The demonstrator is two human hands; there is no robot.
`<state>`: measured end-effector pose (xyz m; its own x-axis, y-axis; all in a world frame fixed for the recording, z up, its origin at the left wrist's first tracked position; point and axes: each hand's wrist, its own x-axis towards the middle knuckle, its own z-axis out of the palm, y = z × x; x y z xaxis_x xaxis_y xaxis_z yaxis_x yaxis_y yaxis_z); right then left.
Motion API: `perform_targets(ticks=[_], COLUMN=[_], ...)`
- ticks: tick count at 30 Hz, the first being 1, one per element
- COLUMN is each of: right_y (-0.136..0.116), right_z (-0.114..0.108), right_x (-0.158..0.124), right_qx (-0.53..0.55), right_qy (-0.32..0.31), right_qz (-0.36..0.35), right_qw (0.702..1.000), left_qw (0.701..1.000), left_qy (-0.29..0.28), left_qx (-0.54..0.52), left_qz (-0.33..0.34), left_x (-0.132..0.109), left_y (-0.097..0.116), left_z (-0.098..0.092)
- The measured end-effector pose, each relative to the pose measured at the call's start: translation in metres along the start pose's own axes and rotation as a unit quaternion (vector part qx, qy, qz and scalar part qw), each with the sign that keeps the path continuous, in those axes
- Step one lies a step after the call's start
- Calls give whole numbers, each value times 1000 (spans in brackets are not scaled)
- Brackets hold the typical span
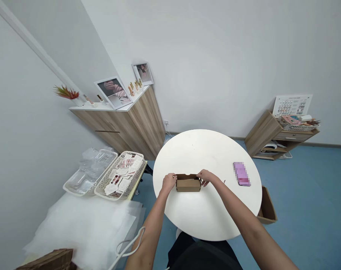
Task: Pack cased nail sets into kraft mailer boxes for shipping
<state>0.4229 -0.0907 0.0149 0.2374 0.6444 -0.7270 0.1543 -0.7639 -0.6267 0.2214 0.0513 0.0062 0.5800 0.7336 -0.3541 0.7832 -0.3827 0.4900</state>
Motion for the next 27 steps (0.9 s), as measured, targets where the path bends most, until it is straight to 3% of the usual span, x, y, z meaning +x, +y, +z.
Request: perform_targets(ticks=[15,27], right_y=[7,10], right_z=[21,24], right_x=[-3,-5], right_qx=[-45,-39], right_qy=[83,62], right_qz=[-32,-31], right_qw=[995,997], left_qw=[999,999], left_qy=[24,27], left_qx=[16,10], left_qz=[19,19], left_x=[-16,-21], left_y=[-1,-2], left_z=[4,3])
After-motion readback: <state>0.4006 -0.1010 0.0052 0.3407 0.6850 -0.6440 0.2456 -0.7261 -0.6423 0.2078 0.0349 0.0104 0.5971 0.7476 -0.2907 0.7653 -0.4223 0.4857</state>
